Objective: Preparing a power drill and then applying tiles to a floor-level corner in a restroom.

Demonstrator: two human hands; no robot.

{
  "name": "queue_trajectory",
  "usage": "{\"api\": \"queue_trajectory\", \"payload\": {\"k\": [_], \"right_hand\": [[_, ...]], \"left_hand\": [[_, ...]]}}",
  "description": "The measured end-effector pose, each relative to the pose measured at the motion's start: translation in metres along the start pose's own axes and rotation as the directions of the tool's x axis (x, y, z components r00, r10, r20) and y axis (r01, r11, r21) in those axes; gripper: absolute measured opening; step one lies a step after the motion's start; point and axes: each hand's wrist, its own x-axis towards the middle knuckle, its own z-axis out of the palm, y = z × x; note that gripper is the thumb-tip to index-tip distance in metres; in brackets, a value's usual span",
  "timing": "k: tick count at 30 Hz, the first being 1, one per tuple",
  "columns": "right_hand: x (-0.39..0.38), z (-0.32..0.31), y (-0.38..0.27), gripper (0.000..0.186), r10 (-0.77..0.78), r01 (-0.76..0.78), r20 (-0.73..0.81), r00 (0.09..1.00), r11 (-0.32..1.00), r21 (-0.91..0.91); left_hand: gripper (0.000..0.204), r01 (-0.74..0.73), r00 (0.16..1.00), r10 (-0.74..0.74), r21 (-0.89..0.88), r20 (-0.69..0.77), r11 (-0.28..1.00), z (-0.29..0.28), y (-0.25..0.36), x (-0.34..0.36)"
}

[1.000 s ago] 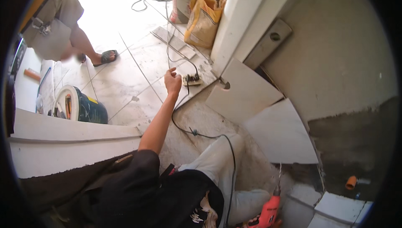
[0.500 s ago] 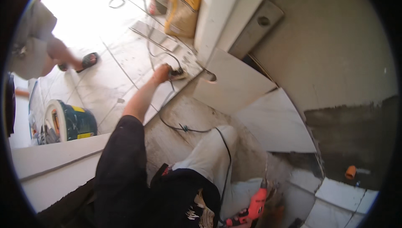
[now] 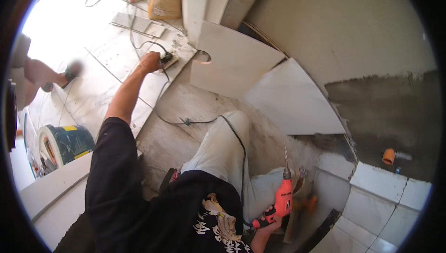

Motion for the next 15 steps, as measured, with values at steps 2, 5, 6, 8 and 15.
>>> {"api": "queue_trajectory", "payload": {"k": [2,5,6,8,15], "right_hand": [[-0.008,0.002,0.000,0.055,-0.016,0.015,-0.039,0.999,0.999,-0.033],[-0.009,0.028,-0.004,0.051,-0.058,0.046,-0.175,0.983,0.996,-0.070],[-0.001,0.043,-0.007,0.048,-0.087,0.066,-0.184,0.979,0.991,-0.117],[0.013,0.065,-0.017,0.042,-0.139,0.113,-0.207,0.968,0.984,-0.137],[0.115,0.078,-0.055,0.027,-0.302,0.116,-0.269,0.914,0.833,-0.541]], "left_hand": [[0.045,-0.032,0.998,0.034,0.035,-0.054,0.999,0.019,0.004,0.014],[0.044,-0.067,0.974,0.068,0.009,-0.217,0.998,0.046,-0.032,0.011],[0.040,-0.099,0.951,0.105,0.033,-0.292,0.995,0.051,-0.061,0.003],[0.044,-0.049,0.946,0.011,-0.110,-0.325,0.993,0.060,-0.042,-0.005],[0.066,0.003,0.996,-0.034,-0.367,-0.079,0.930,0.064,-0.038,0.008]]}}
